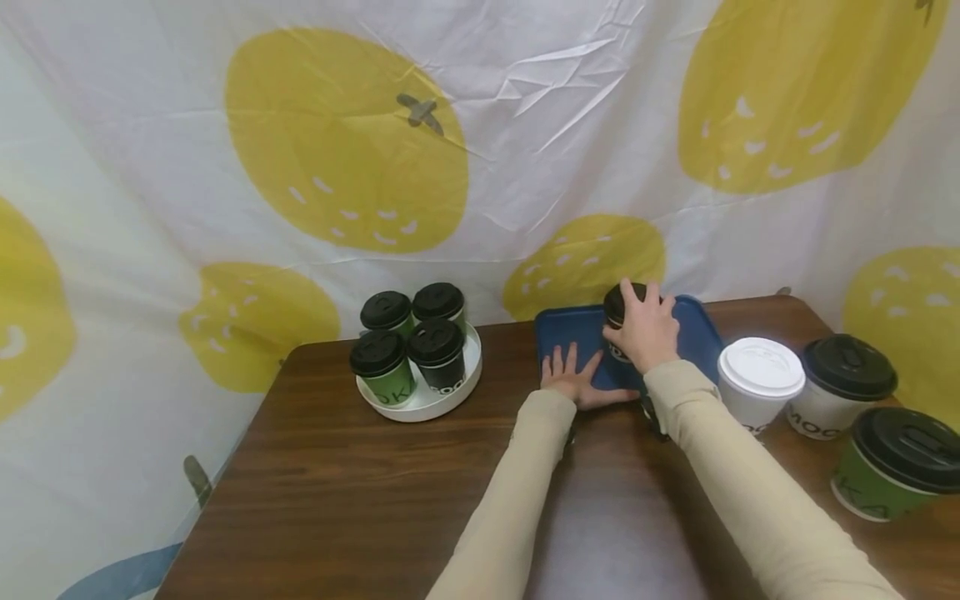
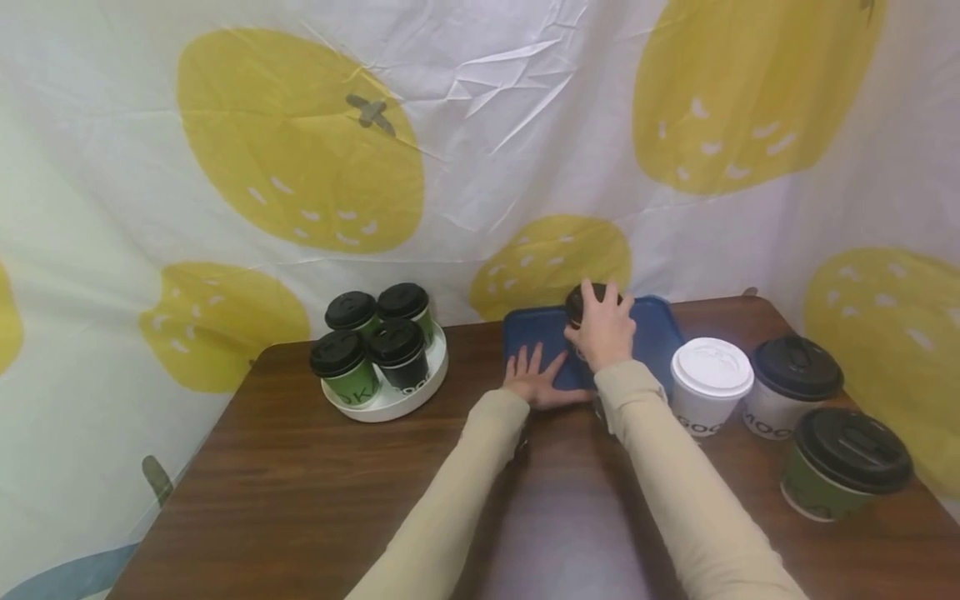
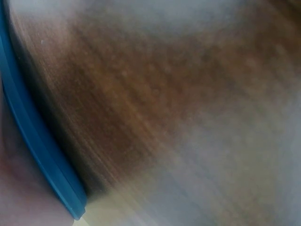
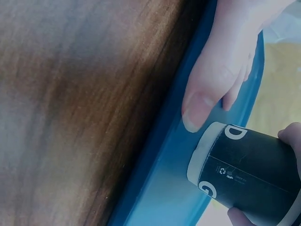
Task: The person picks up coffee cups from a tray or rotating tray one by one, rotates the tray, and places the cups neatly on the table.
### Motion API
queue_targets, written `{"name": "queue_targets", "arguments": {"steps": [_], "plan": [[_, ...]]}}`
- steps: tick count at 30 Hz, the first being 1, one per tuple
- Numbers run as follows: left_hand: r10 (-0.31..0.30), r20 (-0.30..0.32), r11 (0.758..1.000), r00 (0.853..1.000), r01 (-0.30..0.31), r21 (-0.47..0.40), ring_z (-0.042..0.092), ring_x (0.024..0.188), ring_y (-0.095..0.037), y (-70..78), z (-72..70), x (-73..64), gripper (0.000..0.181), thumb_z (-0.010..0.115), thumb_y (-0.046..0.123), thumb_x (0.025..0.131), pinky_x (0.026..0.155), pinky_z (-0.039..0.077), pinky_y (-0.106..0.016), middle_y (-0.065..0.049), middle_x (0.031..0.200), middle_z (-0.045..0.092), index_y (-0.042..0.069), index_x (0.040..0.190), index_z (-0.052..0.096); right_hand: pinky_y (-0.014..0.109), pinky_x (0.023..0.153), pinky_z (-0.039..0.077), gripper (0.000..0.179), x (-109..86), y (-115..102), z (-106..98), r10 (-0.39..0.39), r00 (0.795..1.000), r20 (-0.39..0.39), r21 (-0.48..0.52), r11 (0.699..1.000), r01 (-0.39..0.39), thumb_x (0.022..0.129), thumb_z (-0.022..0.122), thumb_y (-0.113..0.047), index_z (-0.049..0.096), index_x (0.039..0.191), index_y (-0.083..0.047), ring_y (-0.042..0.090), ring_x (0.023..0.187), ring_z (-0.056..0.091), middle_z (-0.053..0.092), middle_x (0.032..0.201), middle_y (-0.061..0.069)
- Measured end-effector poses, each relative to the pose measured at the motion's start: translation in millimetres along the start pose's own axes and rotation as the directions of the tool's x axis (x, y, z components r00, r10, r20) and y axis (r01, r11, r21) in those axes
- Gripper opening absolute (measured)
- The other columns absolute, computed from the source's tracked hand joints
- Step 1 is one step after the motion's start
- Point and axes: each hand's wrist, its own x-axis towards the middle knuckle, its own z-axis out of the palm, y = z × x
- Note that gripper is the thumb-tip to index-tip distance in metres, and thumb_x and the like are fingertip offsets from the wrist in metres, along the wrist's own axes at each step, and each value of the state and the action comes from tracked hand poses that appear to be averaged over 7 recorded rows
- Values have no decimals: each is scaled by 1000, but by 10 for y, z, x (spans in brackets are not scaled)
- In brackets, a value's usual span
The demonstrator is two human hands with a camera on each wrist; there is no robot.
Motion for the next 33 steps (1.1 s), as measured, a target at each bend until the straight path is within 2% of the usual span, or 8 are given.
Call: {"name": "queue_targets", "arguments": {"steps": [9,22,33], "plan": [[-4,30,1000,1000,5,-11,-17,163,-31,-5,3,72,103,44,96,79,134,-4,-51,2,175,-18,53,160,-5,70,83,54,90,-111,0,-36,-4,1000,9,-12,1000,4,91,78,-35,30,163,-10,64,127,44,27,159,36],[11,21,1000,1000,-10,-9,-15,164,-32,-35,31,85,105,41,99,76,134,-2,-53,1,175,-17,55,159,-4,70,80,56,89,-322,-3,-96,-23,1000,4,-20,1000,23,90,79,-35,33,161,-9,63,125,46,29,158,37],[20,9,1000,1000,-20,-6,-14,164,-32,-34,43,98,103,42,98,78,134,-2,-51,1,176,-15,54,160,-3,71,83,55,87,-452,-12,-157,-21,1000,9,-5,1000,21,90,79,-33,33,161,-10,62,124,46,33,154,37]]}}
